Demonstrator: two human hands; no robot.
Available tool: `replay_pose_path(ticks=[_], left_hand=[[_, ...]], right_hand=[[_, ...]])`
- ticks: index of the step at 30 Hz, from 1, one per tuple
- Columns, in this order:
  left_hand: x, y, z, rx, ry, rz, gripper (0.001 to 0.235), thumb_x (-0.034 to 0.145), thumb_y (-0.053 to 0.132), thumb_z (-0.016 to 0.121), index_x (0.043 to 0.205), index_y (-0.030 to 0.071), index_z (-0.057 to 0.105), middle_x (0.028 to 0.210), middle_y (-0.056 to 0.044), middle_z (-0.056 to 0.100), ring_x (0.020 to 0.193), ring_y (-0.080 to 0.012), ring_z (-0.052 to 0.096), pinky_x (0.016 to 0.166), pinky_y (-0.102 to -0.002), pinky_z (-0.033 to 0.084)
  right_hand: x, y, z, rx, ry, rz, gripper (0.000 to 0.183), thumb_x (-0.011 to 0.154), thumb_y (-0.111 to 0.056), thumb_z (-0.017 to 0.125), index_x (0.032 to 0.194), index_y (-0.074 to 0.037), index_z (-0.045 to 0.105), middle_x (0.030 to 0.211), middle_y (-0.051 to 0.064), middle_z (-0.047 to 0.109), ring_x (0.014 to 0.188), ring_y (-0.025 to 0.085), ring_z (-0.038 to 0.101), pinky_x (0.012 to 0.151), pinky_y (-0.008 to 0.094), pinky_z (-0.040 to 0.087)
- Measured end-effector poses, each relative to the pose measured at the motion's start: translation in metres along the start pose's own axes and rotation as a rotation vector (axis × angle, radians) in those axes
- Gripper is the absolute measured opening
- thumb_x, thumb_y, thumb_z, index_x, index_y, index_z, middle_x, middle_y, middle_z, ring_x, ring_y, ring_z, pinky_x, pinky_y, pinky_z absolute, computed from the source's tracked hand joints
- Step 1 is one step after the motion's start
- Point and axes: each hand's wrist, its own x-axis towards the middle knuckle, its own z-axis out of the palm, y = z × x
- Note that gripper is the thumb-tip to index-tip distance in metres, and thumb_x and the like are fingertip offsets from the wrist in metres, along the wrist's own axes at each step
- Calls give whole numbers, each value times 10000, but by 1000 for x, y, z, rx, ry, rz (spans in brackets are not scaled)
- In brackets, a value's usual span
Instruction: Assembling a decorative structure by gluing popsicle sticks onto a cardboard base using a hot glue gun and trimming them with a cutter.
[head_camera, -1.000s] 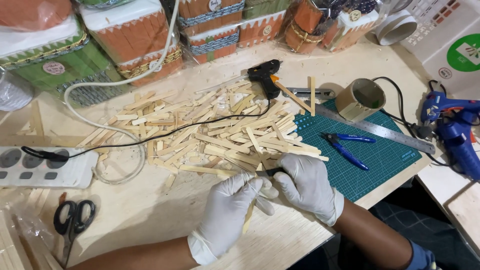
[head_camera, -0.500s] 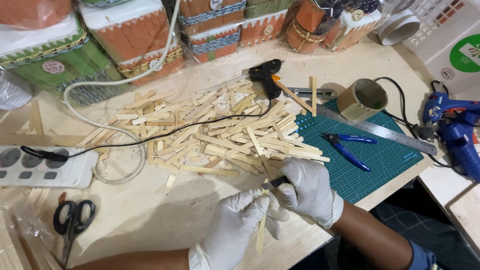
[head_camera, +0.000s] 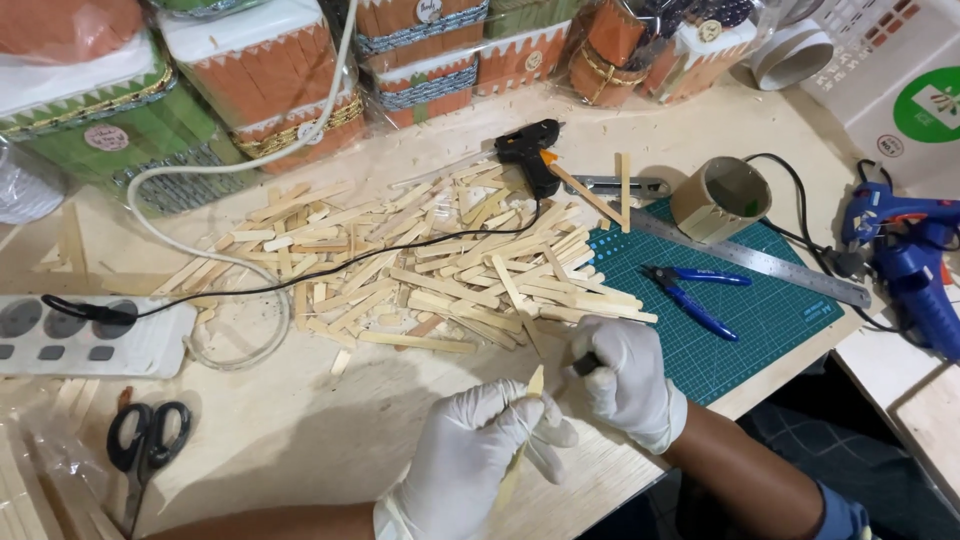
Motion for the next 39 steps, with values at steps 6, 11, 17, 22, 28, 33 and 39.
replay_pose_path(ticks=[6, 11, 17, 22, 28, 33, 39], left_hand=[[5, -5, -1, -29, 34, -81, 212, 983, 101, 602, 877, -17, 742, 797, -247, 830, 537, -282, 749, 623, -248, 547], [8, -22, -7, -17, -90, 36, 246, 1011, 146, 538, 892, -20, 676, 779, -210, 813, 496, -234, 670, 522, -304, 576], [5, -24, -9, 1, -146, 103, 274, 1024, 200, 534, 865, 12, 655, 795, -172, 787, 535, -222, 665, 574, -313, 589], [1, -23, -9, -35, -218, 92, 316, 1026, 267, 564, 843, 25, 648, 790, -172, 772, 511, -195, 613, 575, -305, 527], [1, -19, -8, -91, -227, 69, 309, 1036, 256, 568, 846, 24, 648, 738, -172, 737, 479, -184, 582, 553, -283, 494], [-5, -29, -9, -43, -443, 63, 362, 1088, 188, 544, 819, -11, 682, 797, -140, 739, 575, -168, 630, 573, -260, 532], [8, -14, -4, 50, -47, 51, 259, 1008, 44, 549, 822, -12, 720, 759, -133, 778, 500, -138, 542, 514, -263, 473]], right_hand=[[0, -2, 5, -133, -81, -165, 628, 1105, -503, 137, 756, -166, 536, 633, -72, 591, 496, 122, 555, 416, 265, 423], [-2, -1, 5, -160, -99, -192, 633, 1100, -509, 114, 792, -151, 535, 680, -44, 590, 520, 153, 552, 442, 298, 414], [1, -6, 4, -167, -73, -215, 594, 1105, -487, 132, 801, -140, 507, 662, -26, 520, 507, 154, 497, 435, 292, 382], [-1, -5, 3, -156, -65, -224, 569, 1104, -491, 151, 817, -163, 517, 694, -52, 579, 532, 133, 554, 457, 275, 444], [13, -18, 9, -380, 143, -270, 565, 1113, -399, 160, 760, -127, 508, 617, -27, 490, 464, 130, 467, 390, 273, 343], [-3, 42, -7, -675, 148, 104, 575, 1113, -424, 163, 856, -93, 557, 611, 14, 459, 487, 205, 455, 440, 364, 318], [0, 17, -9, -270, 52, 211, 572, 1098, -504, 160, 786, -112, 437, 618, -8, 413, 500, 148, 351, 472, 317, 278]])
